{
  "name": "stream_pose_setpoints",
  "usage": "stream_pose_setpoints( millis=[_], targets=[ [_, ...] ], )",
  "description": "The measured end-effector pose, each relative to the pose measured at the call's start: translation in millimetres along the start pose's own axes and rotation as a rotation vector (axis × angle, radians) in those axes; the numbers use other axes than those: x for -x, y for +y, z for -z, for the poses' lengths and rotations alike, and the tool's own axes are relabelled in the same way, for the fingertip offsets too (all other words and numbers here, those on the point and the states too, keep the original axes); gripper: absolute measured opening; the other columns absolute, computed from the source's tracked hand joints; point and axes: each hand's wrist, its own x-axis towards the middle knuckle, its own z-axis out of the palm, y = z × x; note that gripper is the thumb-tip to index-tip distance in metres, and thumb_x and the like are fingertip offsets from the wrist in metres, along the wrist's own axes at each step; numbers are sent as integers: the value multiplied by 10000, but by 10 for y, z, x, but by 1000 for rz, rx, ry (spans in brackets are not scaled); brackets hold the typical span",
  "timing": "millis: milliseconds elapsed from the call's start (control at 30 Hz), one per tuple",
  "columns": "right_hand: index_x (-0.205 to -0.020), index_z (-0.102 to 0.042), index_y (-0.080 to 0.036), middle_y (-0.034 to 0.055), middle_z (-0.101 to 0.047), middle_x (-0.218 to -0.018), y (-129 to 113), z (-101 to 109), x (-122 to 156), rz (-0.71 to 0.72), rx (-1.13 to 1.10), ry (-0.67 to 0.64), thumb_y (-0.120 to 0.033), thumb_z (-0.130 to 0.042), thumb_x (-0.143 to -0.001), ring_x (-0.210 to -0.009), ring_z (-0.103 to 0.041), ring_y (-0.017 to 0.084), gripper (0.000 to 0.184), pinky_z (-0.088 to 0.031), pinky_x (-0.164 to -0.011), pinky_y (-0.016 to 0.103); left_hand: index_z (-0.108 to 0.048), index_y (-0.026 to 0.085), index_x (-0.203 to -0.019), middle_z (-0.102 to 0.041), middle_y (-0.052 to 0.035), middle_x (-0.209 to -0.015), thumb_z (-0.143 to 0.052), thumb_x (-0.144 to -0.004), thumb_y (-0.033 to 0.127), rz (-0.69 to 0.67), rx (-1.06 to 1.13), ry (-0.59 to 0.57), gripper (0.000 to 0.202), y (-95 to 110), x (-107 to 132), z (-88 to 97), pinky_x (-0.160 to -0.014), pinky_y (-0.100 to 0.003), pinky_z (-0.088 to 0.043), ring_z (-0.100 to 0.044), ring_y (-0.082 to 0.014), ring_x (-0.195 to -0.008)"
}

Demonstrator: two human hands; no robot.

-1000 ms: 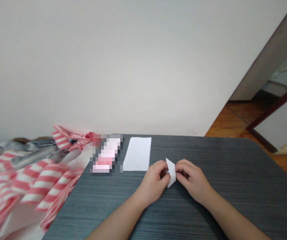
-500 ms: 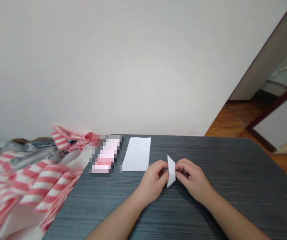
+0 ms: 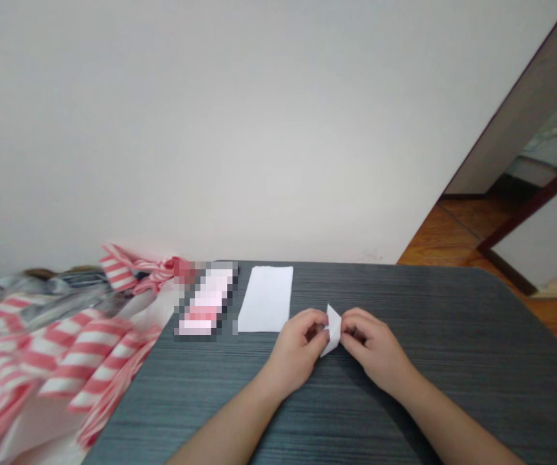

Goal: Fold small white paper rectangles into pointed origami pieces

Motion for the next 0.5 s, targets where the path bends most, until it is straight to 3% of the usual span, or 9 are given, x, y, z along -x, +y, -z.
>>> stream_pose_setpoints(
  millis=[200,500],
  targets=[
    [-733,-626,-186,29,-611,-836,0,-23,-1,-72,-101,14,-127,-572,-839,-784,-585,172,132,-449,-728,277,-611,178,-808,-589,-20,-851,-503,-792,69,-43,-26,15,155,43,-9,14,-708,-252,-403,-530,-147,-779],
    [-775,-622,-193,41,-619,-876,-14,-10,-7,-57,-106,35,-138,-573,-842,-820,-589,187,101,-461,-763,304,-652,184,-854,-624,-38,-868,-502,-803,83,-39,-68,6,188,97,-1,38,-720,-264,-422,-551,-167,-797]
  ],
)
